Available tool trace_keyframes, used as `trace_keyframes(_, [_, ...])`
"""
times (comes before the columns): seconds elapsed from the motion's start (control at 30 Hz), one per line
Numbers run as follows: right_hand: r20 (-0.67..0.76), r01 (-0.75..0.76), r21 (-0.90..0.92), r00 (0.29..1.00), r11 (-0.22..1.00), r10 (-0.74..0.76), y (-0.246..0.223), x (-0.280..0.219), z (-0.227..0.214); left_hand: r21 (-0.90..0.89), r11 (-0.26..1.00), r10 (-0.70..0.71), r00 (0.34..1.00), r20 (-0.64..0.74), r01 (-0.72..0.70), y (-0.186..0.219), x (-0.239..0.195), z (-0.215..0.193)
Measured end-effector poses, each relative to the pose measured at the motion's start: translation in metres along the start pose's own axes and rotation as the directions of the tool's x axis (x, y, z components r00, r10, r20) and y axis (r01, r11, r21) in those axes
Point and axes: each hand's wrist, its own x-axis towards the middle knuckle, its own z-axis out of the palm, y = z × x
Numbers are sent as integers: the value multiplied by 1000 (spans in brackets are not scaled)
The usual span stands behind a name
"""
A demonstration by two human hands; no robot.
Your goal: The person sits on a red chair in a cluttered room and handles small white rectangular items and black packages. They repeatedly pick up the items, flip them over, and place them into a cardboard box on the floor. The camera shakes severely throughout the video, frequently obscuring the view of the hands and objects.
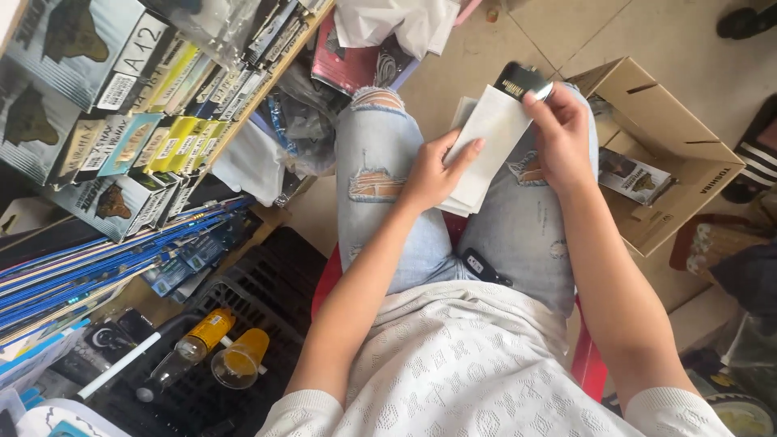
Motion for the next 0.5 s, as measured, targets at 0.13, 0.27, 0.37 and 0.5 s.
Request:
trace_keyframes(0.13, [-135,73,377,991,924,-23,-4,4,-1,42,999,26,997,73,-29,4,-6,3])
trace_keyframes(0.27, [-150,-3,666,979,746,138,-10,8,-16,78,992,-101,992,79,95,-4,-16,6])
trace_keyframes(0.37, [-96,-26,741,985,671,145,4,19,-28,64,989,-136,990,24,135,-6,-23,6])
trace_keyframes(0.5, [-103,-66,734,973,676,207,1,11,-27,33,990,-135,990,-48,137,-13,-21,7])
